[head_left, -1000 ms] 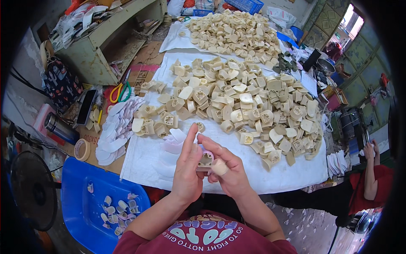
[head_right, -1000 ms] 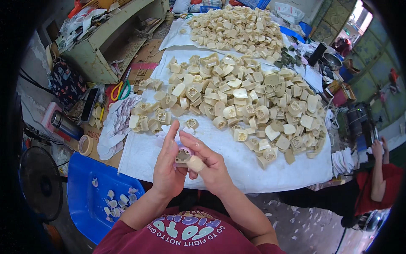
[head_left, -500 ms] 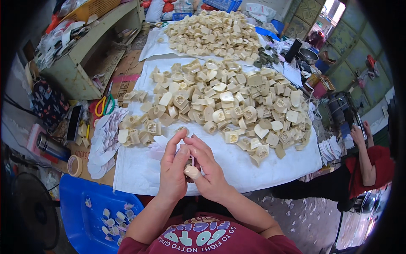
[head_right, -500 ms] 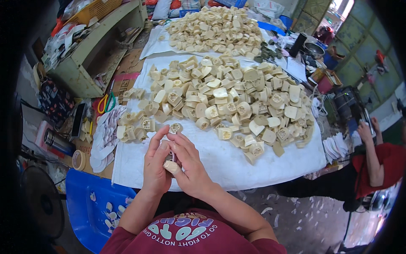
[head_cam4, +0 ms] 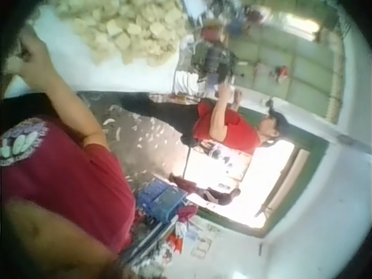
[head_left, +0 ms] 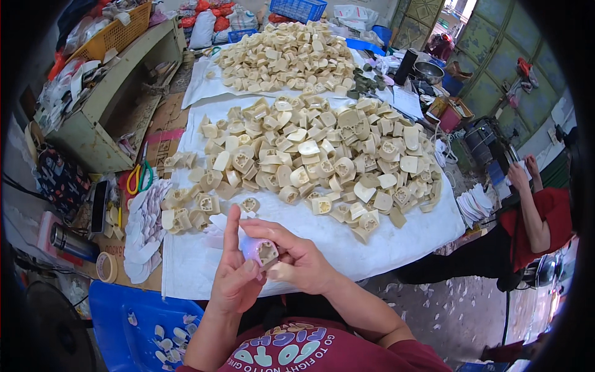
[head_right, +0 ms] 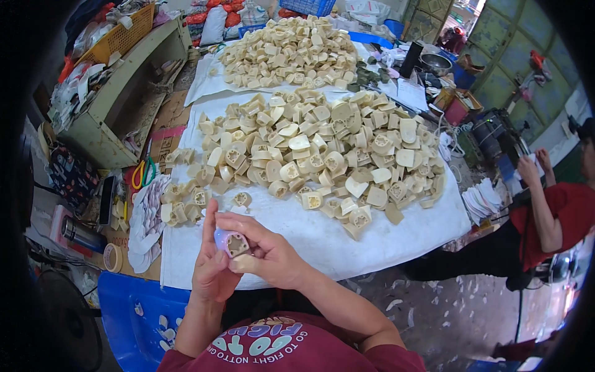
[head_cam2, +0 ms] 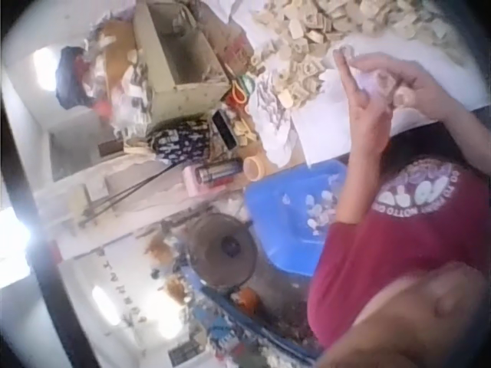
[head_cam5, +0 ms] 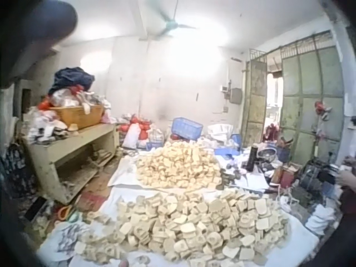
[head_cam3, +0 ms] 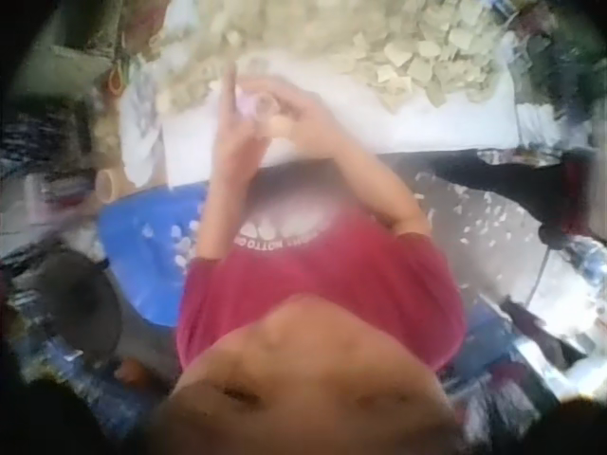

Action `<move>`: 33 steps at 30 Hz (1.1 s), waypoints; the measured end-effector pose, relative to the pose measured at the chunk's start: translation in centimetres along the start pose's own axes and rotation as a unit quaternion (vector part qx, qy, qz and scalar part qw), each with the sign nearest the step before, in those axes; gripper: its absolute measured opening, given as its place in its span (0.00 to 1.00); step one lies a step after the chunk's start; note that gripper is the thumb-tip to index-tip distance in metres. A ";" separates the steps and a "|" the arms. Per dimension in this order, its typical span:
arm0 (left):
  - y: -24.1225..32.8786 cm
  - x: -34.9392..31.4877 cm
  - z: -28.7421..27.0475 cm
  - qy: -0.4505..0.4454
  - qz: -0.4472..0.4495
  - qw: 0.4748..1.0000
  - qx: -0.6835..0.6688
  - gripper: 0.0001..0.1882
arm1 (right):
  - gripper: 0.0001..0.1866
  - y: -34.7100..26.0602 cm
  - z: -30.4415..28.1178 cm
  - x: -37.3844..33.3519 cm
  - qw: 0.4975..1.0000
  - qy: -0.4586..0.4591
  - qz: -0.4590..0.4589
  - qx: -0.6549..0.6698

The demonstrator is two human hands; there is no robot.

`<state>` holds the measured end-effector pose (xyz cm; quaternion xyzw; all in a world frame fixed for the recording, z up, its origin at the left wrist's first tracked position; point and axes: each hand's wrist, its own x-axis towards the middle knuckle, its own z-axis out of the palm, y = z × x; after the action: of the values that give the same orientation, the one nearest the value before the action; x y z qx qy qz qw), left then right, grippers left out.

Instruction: The person sits at a cluttered table and repeatedly picks up small beige plastic components and thin pinkish sheets. They insert the plastic parts into the sheets, manipulate them to fit, and place the assembled units into a blue bin.

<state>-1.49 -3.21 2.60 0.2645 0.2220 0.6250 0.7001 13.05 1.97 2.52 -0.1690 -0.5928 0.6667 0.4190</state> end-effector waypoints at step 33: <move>1.3 1.3 -1.4 -0.021 0.256 0.654 0.711 0.24 | 0.15 0.1 -0.9 -0.9 0.954 0.111 0.064 -0.272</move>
<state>-3.18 -1.64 2.41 0.7413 0.5072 0.4244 0.1146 14.17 1.86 2.00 -0.3868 -0.6896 0.4828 0.3765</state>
